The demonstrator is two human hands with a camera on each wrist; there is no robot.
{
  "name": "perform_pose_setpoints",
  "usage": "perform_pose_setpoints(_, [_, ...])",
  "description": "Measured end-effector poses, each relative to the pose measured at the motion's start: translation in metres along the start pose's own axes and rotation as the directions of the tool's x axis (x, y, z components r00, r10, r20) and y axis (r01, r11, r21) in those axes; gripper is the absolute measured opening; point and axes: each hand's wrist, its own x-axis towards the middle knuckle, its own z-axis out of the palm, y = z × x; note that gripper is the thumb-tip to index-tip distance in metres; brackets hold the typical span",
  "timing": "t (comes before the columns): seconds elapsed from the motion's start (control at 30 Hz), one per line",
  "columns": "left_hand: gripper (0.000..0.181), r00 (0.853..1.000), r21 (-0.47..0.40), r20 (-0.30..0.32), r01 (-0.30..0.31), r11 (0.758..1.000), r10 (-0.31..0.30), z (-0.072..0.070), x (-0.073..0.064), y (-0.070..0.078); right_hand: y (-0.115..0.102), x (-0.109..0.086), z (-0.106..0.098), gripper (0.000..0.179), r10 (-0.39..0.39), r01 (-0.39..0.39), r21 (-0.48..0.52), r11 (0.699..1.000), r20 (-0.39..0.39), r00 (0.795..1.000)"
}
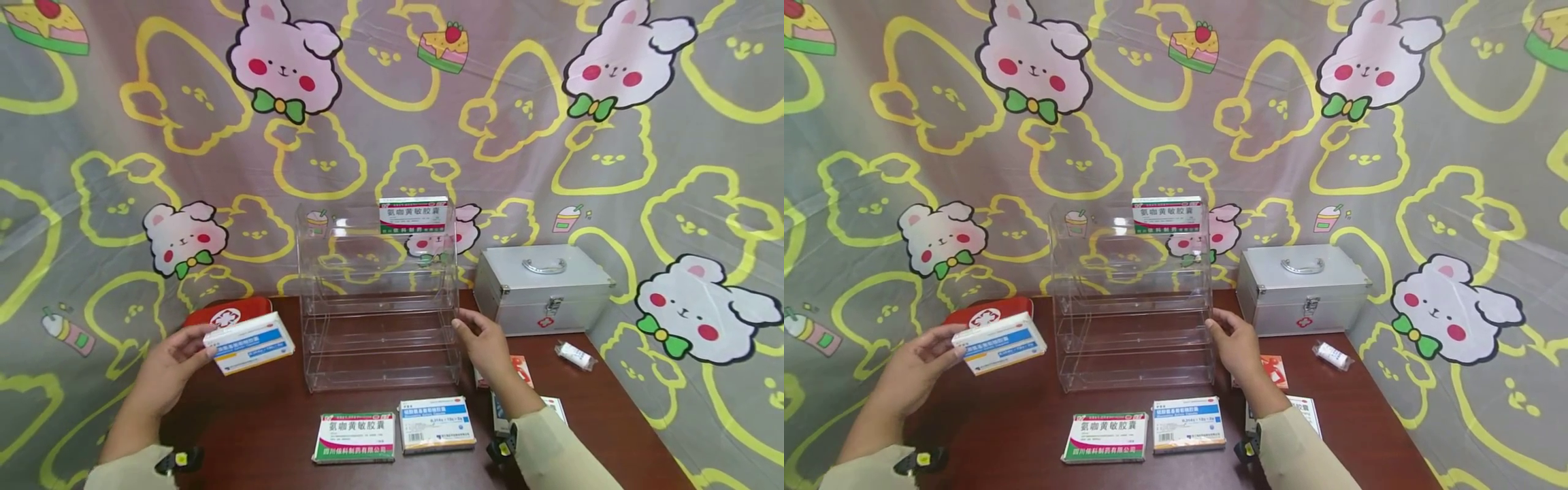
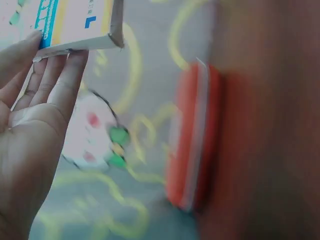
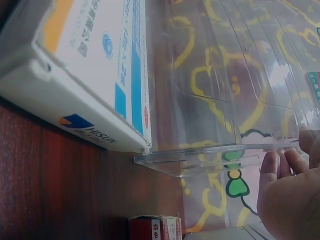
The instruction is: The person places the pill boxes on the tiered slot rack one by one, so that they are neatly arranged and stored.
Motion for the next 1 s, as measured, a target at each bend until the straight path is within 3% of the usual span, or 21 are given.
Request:
perform_pose_setpoints(0.13, [0.038,0.996,-0.178,-0.009,-0.092,0.98,0.091,0.013,0.027,0.041,0.0,0.0,0.0,0.042,0.001,-0.001,0.019,1.0,-0.012,1.0])
perform_pose_setpoints(0.2, [0.039,0.994,-0.206,-0.01,-0.11,0.972,0.11,0.02,0.041,0.063,0.0,0.0,0.001,0.042,0.001,0.0,0.028,1.0,-0.018,1.0])
perform_pose_setpoints(0.37, [0.044,0.995,-0.076,-0.025,-0.097,0.992,0.095,0.038,0.074,0.116,0.0,0.0,0.001,0.041,0.005,-0.005,0.027,1.0,-0.024,1.0])
perform_pose_setpoints(0.43, [0.044,0.993,-0.062,-0.037,-0.115,0.991,0.113,0.046,0.09,0.132,0.0,-0.001,0.001,0.041,0.006,-0.005,0.028,1.0,-0.025,1.0])
perform_pose_setpoints(0.5, [0.042,0.99,-0.118,-0.051,-0.138,0.983,0.133,0.056,0.107,0.146,0.0,-0.001,0.001,0.041,-0.002,0.002,0.029,1.0,-0.026,1.0])
perform_pose_setpoints(0.6, [0.038,0.984,-0.203,-0.084,-0.169,0.965,0.155,0.071,0.132,0.163,0.001,0.0,0.0,0.041,-0.007,0.008,0.029,1.0,-0.032,0.999])
perform_pose_setpoints(0.7, [0.037,0.985,-0.303,-0.11,-0.157,0.94,0.129,0.084,0.154,0.178,0.002,0.001,-0.001,0.04,-0.013,0.014,0.025,1.0,-0.036,0.999])
perform_pose_setpoints(0.83, [0.038,0.985,-0.309,-0.132,-0.148,0.94,0.111,0.097,0.177,0.192,0.003,0.002,0.0,0.039,-0.027,0.028,0.03,0.999,-0.038,0.999])
perform_pose_setpoints(0.9, [0.038,0.982,-0.271,-0.141,-0.161,0.949,0.126,0.101,0.186,0.196,0.004,0.002,0.001,0.039,-0.029,0.031,0.032,0.999,-0.041,0.999])
perform_pose_setpoints(1.0, [0.037,0.977,-0.276,-0.151,-0.189,0.942,0.152,0.106,0.197,0.2,0.004,0.004,0.002,0.039,-0.038,0.04,0.036,0.999,-0.043,0.998])
